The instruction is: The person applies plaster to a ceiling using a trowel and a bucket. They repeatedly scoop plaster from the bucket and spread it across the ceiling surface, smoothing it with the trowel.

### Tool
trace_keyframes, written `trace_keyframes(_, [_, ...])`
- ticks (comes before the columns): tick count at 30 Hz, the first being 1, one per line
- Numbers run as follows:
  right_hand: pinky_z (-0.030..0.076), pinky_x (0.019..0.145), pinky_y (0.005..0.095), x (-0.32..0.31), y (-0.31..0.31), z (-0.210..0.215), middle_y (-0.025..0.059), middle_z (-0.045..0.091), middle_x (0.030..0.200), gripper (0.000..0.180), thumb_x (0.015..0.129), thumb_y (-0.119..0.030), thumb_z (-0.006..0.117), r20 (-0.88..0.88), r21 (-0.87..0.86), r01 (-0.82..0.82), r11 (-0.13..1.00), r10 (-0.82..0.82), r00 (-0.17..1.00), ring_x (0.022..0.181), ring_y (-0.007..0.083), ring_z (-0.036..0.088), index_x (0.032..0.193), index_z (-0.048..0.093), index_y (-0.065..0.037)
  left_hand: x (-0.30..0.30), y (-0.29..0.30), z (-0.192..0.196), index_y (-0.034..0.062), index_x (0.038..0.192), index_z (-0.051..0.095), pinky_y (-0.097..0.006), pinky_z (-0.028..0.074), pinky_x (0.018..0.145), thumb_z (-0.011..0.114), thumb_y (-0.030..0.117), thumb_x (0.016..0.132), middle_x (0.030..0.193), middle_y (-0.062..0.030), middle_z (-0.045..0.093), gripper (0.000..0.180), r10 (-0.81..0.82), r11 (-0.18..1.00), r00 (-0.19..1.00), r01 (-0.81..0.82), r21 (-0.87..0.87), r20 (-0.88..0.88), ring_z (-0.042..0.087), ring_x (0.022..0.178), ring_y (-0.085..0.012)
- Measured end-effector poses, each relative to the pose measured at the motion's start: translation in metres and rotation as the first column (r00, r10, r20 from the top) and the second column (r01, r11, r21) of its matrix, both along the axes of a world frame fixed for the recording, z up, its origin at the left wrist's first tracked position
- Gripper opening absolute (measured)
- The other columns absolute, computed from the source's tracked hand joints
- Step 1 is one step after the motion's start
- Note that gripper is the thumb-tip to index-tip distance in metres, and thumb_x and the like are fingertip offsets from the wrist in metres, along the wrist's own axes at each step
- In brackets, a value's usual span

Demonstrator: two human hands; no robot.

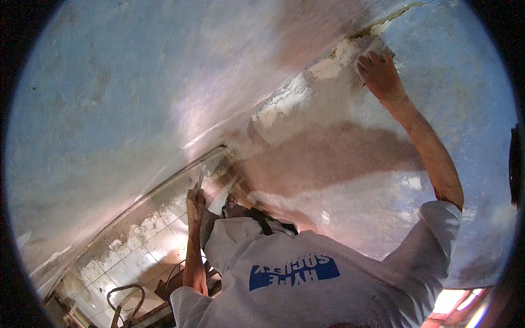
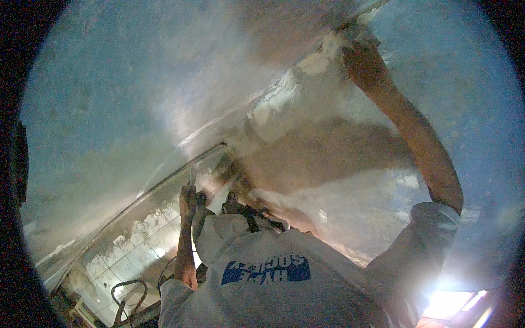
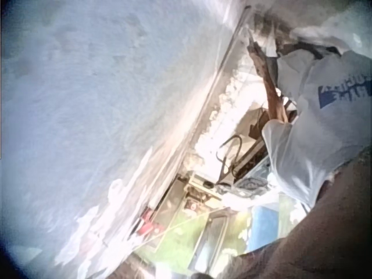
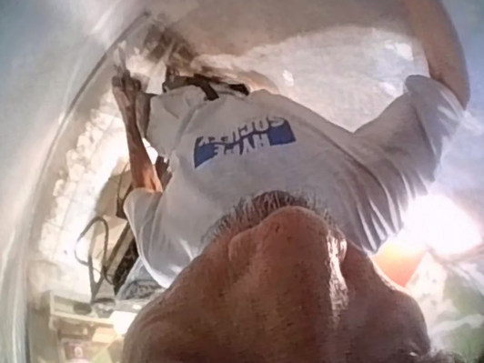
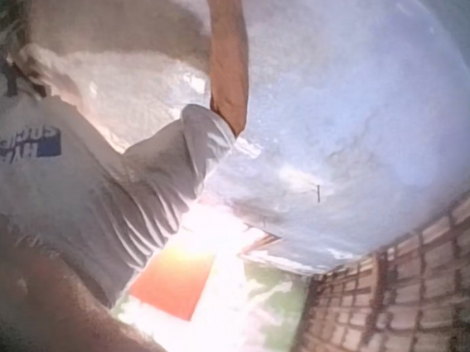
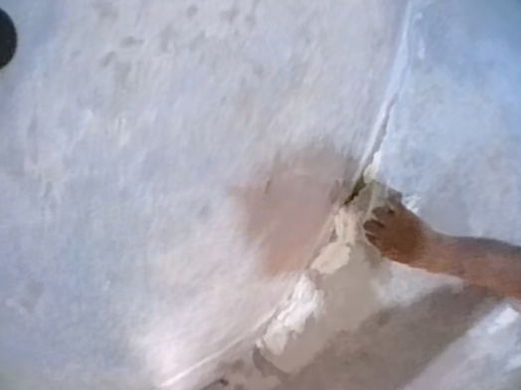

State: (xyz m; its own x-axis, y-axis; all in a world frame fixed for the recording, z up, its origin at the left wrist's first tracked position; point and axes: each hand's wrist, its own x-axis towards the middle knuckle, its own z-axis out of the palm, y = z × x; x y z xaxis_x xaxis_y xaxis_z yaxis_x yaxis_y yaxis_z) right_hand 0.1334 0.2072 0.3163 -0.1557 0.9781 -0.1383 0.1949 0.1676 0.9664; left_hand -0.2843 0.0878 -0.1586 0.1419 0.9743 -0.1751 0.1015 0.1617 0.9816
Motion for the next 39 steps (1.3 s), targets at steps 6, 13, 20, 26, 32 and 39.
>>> trace_keyframes(6, [0.037,0.092,0.0424,0.002,0.002,0.006,-0.0005,0.053,0.124,0.047,0.082,-0.017,0.061,-0.033,0.098,-0.163,0.982,0.167,0.985,0.116,0.0196,0.046,0.129,0.054,-0.021,-0.010,-0.012,-0.012,-0.0022,0.095,0.054,-0.027,0.039,0.059,0.053,0.011,0.096,0.079,-0.0013,0.043,0.013,0.069,0.996,0.950,-0.048,-0.074,0.305,0.045,0.068,-0.0103])
trace_keyframes(13, [0.037,0.095,0.0420,0.053,0.008,-0.017,0.0009,0.049,0.129,0.058,0.084,-0.016,0.059,-0.010,0.136,-0.302,0.944,0.306,0.952,0.115,0.0199,0.047,0.140,0.043,-0.017,-0.012,-0.016,-0.041,-0.0010,0.087,0.052,-0.028,0.039,0.059,0.054,0.012,0.096,0.079,-0.0013,0.044,0.015,0.127,0.978,0.949,-0.072,-0.196,0.288,0.045,0.068,-0.0117])
trace_keyframes(20, [0.041,0.094,0.0388,0.035,-0.015,-0.024,0.0044,0.049,0.131,0.059,0.082,-0.015,0.059,-0.031,0.035,-0.018,0.999,0.019,0.999,0.119,0.0231,0.047,0.138,0.043,-0.010,-0.011,-0.019,-0.024,-0.0032,0.091,0.054,-0.026,0.038,0.060,0.052,0.008,0.095,0.079,-0.0023,0.046,0.012,0.134,0.990,0.962,-0.120,-0.075,0.237,0.045,0.068,-0.0120])
trace_keyframes(26, [0.045,0.082,0.0354,0.005,-0.039,-0.015,0.0050,0.051,0.121,0.059,0.079,-0.014,0.063,-0.141,0.179,-0.109,0.978,0.135,0.981,0.109,0.0207,0.050,0.135,0.046,-0.008,-0.012,-0.014,-0.019,-0.0037,0.094,0.056,-0.025,0.037,0.058,0.050,0.009,0.096,0.076,-0.0022,0.045,0.014,0.012,0.995,0.997,-0.020,0.099,0.080,0.044,0.067,-0.0112])
trace_keyframes(32, [0.045,0.075,0.0349,0.010,0.006,-0.018,0.0039,0.053,0.115,0.058,0.076,-0.015,0.064,-0.171,0.446,-0.116,0.887,0.212,0.962,0.105,0.0210,0.051,0.132,0.049,-0.007,-0.010,-0.005,-0.015,-0.0033,0.094,0.055,-0.026,0.038,0.057,0.048,0.010,0.097,0.075,-0.0025,0.045,0.016,0.032,0.998,0.973,-0.017,-0.068,0.228,0.046,0.066,-0.0119])
trace_keyframes(39, [0.045,0.080,0.0394,0.036,0.014,-0.079,0.0072,0.051,0.127,0.056,0.082,-0.016,0.059,-0.184,0.390,-0.013,0.921,0.092,0.979,0.112,0.0230,0.051,0.136,0.047,-0.006,-0.017,-0.001,0.000,-0.0037,0.097,0.058,-0.030,0.042,0.058,0.049,0.020,0.097,0.077,-0.0067,0.050,0.025,0.033,0.995,0.993,-0.022,-0.101,0.109,0.052,0.067,-0.0166])
